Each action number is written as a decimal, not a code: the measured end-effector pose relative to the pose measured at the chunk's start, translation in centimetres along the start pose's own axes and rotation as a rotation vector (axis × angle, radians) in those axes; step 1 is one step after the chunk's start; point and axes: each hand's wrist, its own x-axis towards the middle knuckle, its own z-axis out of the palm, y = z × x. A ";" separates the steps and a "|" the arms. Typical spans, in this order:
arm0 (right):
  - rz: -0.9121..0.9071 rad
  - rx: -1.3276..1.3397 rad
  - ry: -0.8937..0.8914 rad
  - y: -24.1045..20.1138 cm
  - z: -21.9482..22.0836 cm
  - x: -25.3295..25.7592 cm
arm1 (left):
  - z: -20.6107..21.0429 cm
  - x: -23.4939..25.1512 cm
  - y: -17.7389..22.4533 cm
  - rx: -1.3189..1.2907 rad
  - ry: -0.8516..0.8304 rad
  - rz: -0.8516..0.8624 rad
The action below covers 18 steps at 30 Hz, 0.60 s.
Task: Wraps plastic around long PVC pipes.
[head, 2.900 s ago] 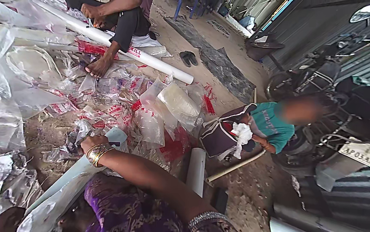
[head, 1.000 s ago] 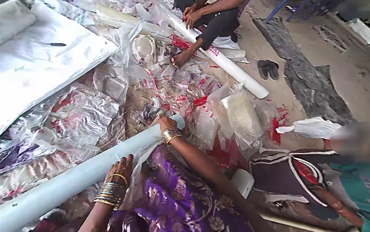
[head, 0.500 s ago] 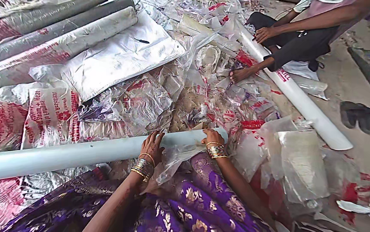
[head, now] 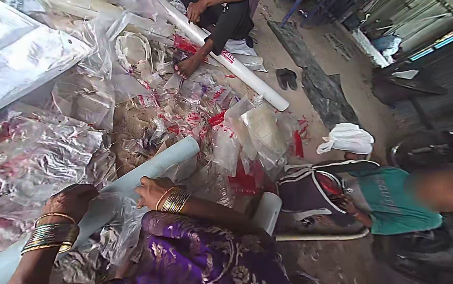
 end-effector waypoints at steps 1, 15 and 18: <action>0.010 -0.019 -0.008 -0.3 0.3 -0.1 | 0.4 -0.2 -0.1 -0.006 0.043 0.004; -0.065 0.021 0.164 -0.6 2.5 1.3 | 2.7 -2.5 -2.7 -0.334 0.020 0.445; -0.110 0.032 0.168 0.0 2.8 1.7 | 2.8 -2.0 -3.0 -0.451 -0.005 0.387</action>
